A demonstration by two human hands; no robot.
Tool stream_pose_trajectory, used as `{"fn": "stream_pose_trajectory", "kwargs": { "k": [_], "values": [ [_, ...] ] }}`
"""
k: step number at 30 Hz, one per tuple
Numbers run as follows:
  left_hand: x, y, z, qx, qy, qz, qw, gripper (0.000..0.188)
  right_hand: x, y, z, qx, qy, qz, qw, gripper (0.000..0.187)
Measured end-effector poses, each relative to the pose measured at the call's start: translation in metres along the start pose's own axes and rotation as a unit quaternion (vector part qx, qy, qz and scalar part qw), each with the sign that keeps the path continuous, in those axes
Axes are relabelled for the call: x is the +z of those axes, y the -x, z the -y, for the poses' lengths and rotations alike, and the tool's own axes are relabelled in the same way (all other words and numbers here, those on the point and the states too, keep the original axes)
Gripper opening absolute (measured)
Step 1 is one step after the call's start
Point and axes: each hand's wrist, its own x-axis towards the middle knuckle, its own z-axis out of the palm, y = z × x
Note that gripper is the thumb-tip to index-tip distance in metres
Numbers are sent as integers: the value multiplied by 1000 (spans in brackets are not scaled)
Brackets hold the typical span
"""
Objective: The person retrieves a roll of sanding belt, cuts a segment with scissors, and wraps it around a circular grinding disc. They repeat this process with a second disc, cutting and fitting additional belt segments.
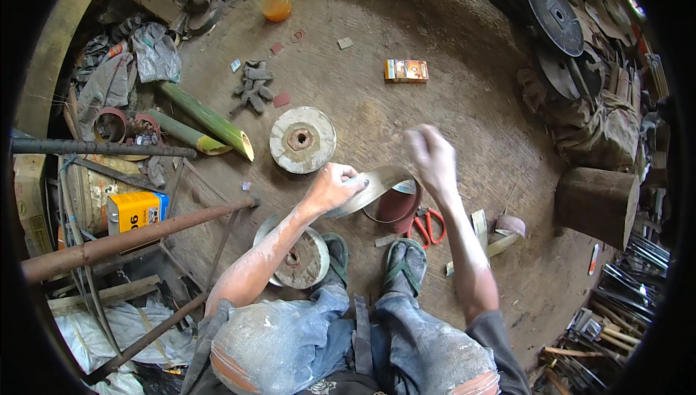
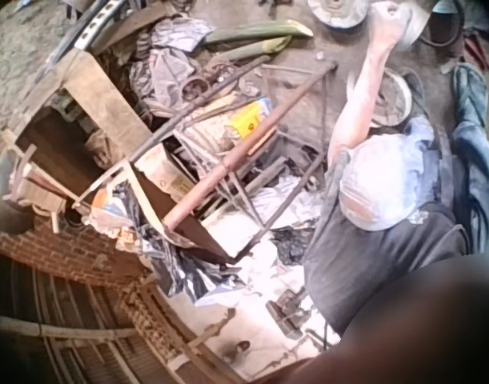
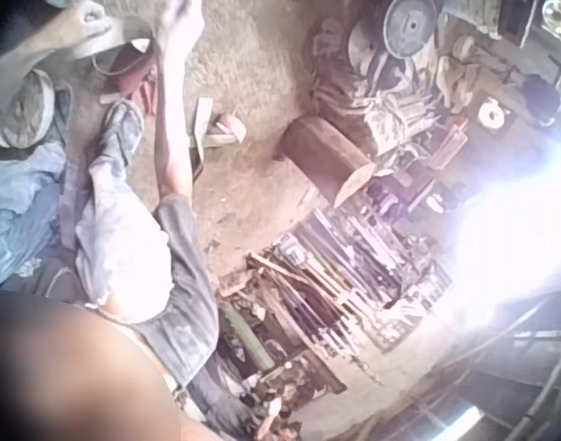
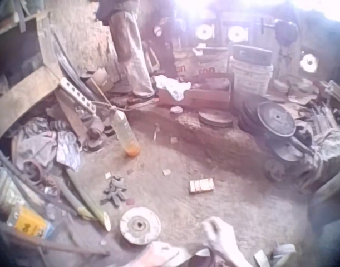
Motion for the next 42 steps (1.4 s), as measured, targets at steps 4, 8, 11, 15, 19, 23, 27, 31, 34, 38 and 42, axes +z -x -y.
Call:
{"fn": "stream_pose_trajectory", "kwargs": {
  "k": [4, 8, 11, 15, 19, 23, 27, 31, 34, 38, 42],
  "values": [
    [-12, -2, 4, 9, 8, 9, 1000, 20, -11, 115, -40, 227, 79, -70, 968, 22],
    [-29, -12, -1, -6, -23, 24, 999, 18, -19, 193, -82, 38, 178, 48, 982, 48],
    [-41, -20, -14, 0, -3, 4, 1000, 25, -38, 189, -109, -5, 223, 62, 973, 52],
    [-52, -30, -37, -10, -34, -68, 997, 25, -85, 159, -142, -11, 337, 103, 936, 70],
    [-71, -37, -46, -14, -99, -161, 982, 28, -120, 139, -162, 27, 297, 152, 942, 80],
    [-96, -28, -38, -21, -137, -198, 970, 28, -125, 114, -123, 331, -49, 51, 941, 46],
    [-99, -15, -33, -9, -32, -117, 993, 25, -88, 137, -19, 209, -217, 119, 946, 24],
    [-86, -11, -40, -7, -24, -92, 995, 26, -16, 163, 40, 222, -455, 298, 810, 35],
    [-77, -13, -49, 3, -30, -93, 995, 28, 6, 156, 39, 146, -295, 390, 860, 46],
    [-70, -9, -60, 31, -55, -72, 995, 30, 22, 123, 30, 150, -313, 380, 858, 56],
    [-68, 1, -65, 84, -58, -119, 988, 31, 17, 93, 33, 212, -242, 308, 895, 62]
  ]
}}
